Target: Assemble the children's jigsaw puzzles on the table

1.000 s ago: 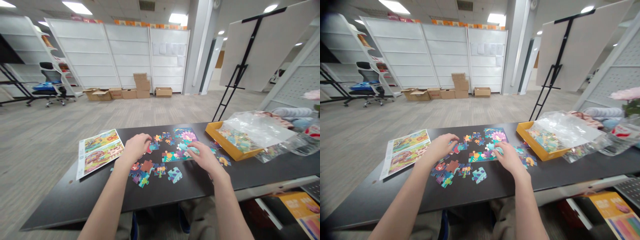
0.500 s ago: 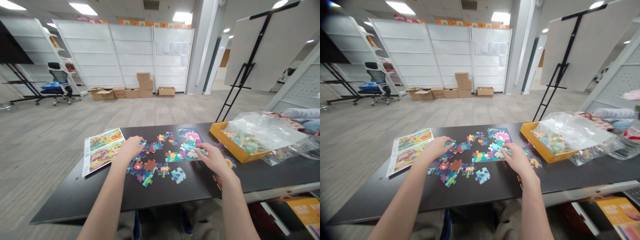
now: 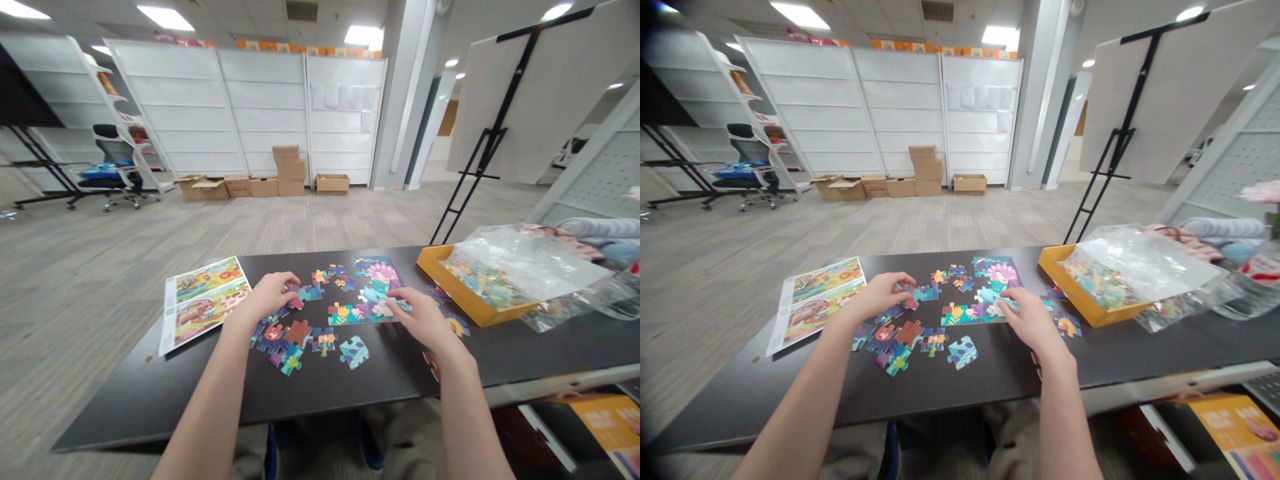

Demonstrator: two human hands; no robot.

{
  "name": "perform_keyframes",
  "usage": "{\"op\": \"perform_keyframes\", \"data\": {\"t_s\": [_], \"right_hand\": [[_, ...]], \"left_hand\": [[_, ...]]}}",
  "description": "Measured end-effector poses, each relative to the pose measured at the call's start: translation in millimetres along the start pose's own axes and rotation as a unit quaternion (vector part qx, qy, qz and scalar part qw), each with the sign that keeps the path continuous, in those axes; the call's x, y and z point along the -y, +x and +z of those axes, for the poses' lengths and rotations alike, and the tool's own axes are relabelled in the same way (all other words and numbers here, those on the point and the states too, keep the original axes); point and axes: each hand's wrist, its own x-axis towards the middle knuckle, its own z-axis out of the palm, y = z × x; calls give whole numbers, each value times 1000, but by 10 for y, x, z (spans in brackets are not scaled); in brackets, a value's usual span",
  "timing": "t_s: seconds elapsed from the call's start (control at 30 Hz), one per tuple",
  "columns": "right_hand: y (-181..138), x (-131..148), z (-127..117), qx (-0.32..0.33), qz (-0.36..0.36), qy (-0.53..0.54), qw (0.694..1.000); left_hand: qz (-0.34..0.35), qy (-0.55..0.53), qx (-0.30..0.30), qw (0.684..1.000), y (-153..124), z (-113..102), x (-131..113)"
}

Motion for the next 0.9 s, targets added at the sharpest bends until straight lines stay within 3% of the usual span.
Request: {"op": "perform_keyframes", "data": {"t_s": [0.17, 0.3, 0.37, 0.6, 0.77, 0.83, 0.9], "right_hand": [[-6, 18, -2, 5, 6, 6, 1000], [-7, 12, 17, 11, 4, 5, 1000], [-7, 4, 25, 16, 6, 4, 1000], [-6, 16, 4, 17, 16, 17, 1000], [-6, 44, -15, -4, 18, 31, 999], [-4, 54, -49, -38, 34, 35, 998], [-4, 53, -106, -125, 83, 44, 988]], "left_hand": [[-37, -54, -14, 998, -99, -221, 164], [-34, -38, 64, 997, -149, -242, 205], [-29, -22, 78, 996, -147, -205, 199], [-57, 80, 43, 994, -61, -60, 83], [3, 104, 0, 995, 46, 167, -72], [19, 102, -5, 995, 83, 267, -110], [23, 109, -6, 994, 107, 340, -130]]}}
